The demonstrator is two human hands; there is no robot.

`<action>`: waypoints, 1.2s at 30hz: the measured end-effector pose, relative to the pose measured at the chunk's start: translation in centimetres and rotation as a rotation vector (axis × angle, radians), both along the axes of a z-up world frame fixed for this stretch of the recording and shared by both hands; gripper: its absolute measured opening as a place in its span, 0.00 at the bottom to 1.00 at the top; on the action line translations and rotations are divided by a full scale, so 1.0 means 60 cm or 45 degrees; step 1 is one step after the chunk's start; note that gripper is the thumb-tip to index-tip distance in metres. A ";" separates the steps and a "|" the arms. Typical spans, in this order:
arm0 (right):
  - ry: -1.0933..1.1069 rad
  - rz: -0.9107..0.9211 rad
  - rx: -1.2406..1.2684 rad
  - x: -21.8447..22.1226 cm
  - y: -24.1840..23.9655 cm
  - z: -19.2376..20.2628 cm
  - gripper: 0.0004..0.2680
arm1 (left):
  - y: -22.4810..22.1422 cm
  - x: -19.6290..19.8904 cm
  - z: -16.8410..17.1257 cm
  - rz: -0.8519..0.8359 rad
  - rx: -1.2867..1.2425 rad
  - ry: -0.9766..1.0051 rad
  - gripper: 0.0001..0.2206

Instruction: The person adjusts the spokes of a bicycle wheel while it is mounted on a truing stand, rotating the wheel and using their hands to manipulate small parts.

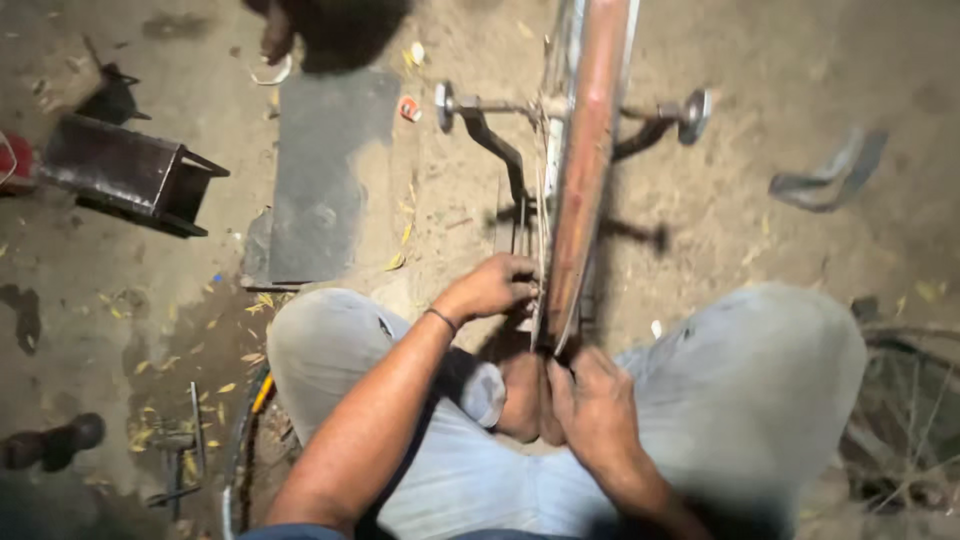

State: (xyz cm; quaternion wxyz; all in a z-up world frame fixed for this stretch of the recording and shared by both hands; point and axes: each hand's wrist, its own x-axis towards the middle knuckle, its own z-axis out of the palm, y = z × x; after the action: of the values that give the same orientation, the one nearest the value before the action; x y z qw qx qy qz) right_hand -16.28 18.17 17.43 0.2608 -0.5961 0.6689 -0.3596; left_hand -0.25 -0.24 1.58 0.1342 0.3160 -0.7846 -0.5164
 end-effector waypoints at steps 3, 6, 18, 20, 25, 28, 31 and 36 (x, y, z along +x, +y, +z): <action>0.049 -0.033 0.008 -0.002 0.006 -0.004 0.05 | 0.010 -0.018 -0.018 0.058 0.070 0.043 0.08; 0.033 -0.036 -0.021 0.001 0.008 -0.006 0.04 | 0.008 -0.021 -0.030 0.034 -0.100 0.197 0.10; 0.036 -0.041 -0.006 0.005 0.003 0.005 0.05 | 0.007 -0.014 -0.009 0.023 -0.298 0.014 0.14; 0.033 -0.043 -0.007 0.008 0.007 0.007 0.06 | 0.011 -0.014 -0.005 0.047 -0.262 0.087 0.13; 0.056 -0.077 0.066 0.008 0.004 0.013 0.07 | 0.008 -0.031 -0.018 -0.008 0.035 0.128 0.11; 0.044 -0.071 0.066 0.014 0.002 0.018 0.08 | 0.010 -0.028 -0.038 -0.035 -0.061 0.203 0.10; 0.078 -0.039 0.019 0.011 0.001 0.016 0.08 | 0.003 -0.036 -0.061 -0.070 -0.091 0.132 0.09; 0.005 -0.045 -0.001 0.008 0.003 0.018 0.07 | -0.008 -0.036 -0.055 -0.137 0.129 0.100 0.09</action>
State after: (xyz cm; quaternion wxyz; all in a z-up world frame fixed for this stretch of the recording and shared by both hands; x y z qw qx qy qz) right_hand -15.82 18.35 18.54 0.2530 -0.5848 0.6797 -0.3633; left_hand -2.43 -0.70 -1.72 0.1209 0.2592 -0.7674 -0.5739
